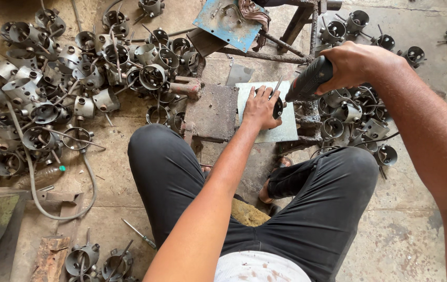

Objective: The person sits on the floor in a workshop and uses a handheld power drill to bore holes into small, cylindrical metal parts. They hold each part steady with one hand while operating the drill with the other, then place the finished pieces into a pile on the floor.

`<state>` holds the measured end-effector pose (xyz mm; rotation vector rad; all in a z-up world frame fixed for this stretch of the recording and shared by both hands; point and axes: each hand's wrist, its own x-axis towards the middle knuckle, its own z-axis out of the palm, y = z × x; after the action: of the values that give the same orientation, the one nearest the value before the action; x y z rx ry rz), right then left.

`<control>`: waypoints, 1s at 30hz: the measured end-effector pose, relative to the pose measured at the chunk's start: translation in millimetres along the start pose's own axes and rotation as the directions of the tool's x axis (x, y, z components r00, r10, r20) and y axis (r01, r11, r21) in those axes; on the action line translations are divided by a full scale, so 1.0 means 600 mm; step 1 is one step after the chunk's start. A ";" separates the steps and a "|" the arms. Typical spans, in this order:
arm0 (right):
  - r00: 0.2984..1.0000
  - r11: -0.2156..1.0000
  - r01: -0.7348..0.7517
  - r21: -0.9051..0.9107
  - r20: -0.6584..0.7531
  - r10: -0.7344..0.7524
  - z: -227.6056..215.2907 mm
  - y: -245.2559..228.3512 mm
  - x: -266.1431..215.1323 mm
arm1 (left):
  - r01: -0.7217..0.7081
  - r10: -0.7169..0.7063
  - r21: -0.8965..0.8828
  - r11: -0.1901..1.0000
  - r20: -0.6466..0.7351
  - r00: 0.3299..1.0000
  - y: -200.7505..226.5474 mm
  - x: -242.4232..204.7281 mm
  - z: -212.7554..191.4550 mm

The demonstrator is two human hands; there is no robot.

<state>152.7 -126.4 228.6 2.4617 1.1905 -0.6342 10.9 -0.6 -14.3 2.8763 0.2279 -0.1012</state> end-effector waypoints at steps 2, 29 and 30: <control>1.000 0.999 0.014 -0.037 -0.017 -0.014 0.002 0.003 0.002 | 0.006 -0.006 -0.023 1.000 -0.008 1.000 0.000 0.000 -0.002; 0.998 1.000 -0.003 0.015 -0.065 0.004 0.007 0.019 -0.021 | -0.014 0.013 -0.031 0.999 -0.032 0.999 0.003 -0.010 -0.013; 0.998 1.000 0.007 0.022 -0.069 -0.005 0.005 0.017 -0.020 | -0.012 0.011 -0.021 1.000 -0.022 1.000 0.002 -0.008 -0.014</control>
<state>153.6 -141.5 233.5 2.5181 1.2231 -0.5715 6.8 -0.6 -5.6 2.8584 0.2150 -0.0650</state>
